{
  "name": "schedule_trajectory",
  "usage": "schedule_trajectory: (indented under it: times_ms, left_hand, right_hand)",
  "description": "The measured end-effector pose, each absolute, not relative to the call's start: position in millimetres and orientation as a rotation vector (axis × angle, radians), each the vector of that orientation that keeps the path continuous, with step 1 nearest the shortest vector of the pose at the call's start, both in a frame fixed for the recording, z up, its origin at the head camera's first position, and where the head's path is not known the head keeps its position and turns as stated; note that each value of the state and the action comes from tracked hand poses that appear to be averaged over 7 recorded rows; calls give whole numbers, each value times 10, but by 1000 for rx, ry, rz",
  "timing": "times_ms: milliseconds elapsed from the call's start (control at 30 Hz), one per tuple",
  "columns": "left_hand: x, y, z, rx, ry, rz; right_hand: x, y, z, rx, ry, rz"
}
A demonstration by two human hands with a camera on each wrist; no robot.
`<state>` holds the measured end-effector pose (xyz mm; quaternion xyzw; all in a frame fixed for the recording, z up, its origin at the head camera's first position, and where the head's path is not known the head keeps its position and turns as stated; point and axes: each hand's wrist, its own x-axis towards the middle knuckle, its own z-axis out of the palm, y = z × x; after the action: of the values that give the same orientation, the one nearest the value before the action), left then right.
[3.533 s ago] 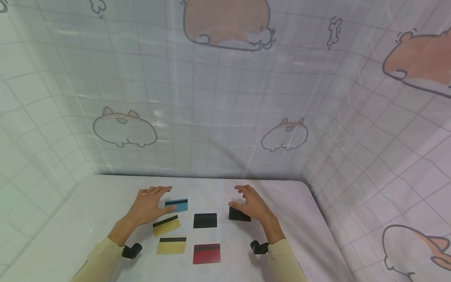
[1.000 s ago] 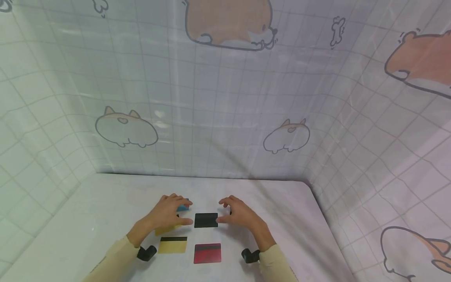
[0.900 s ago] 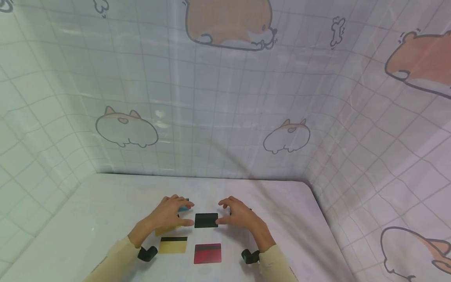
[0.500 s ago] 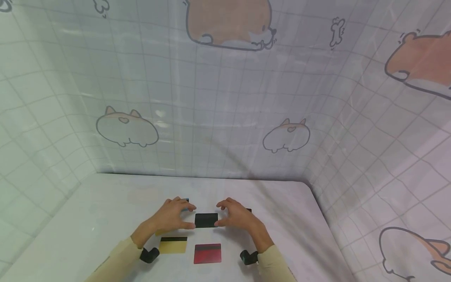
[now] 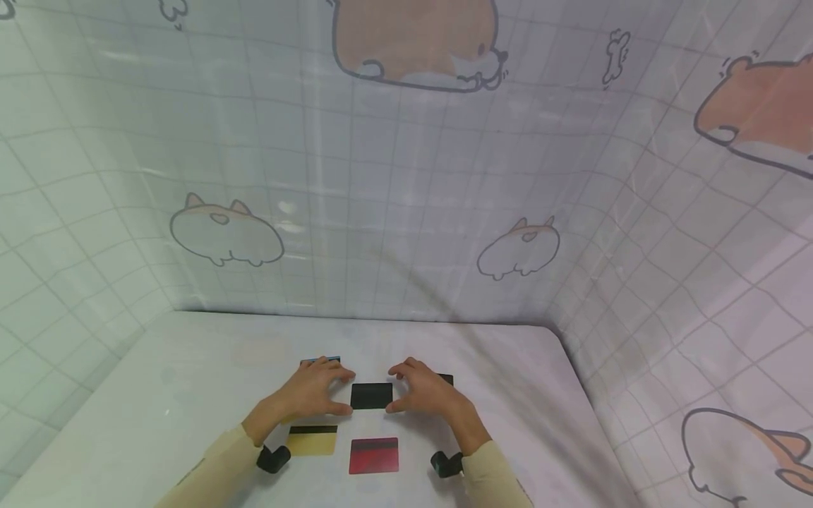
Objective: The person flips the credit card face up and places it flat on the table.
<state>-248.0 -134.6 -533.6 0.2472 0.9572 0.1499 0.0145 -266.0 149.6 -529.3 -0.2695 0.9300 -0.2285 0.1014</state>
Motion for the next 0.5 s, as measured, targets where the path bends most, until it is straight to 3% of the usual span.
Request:
schedule_trajectory:
  times_ms: [500]
  left_hand:
    - [-2568, -1358, -5384, 887, 2992, 426]
  right_hand:
    - [-2681, 1393, -5353, -737, 2731, -635]
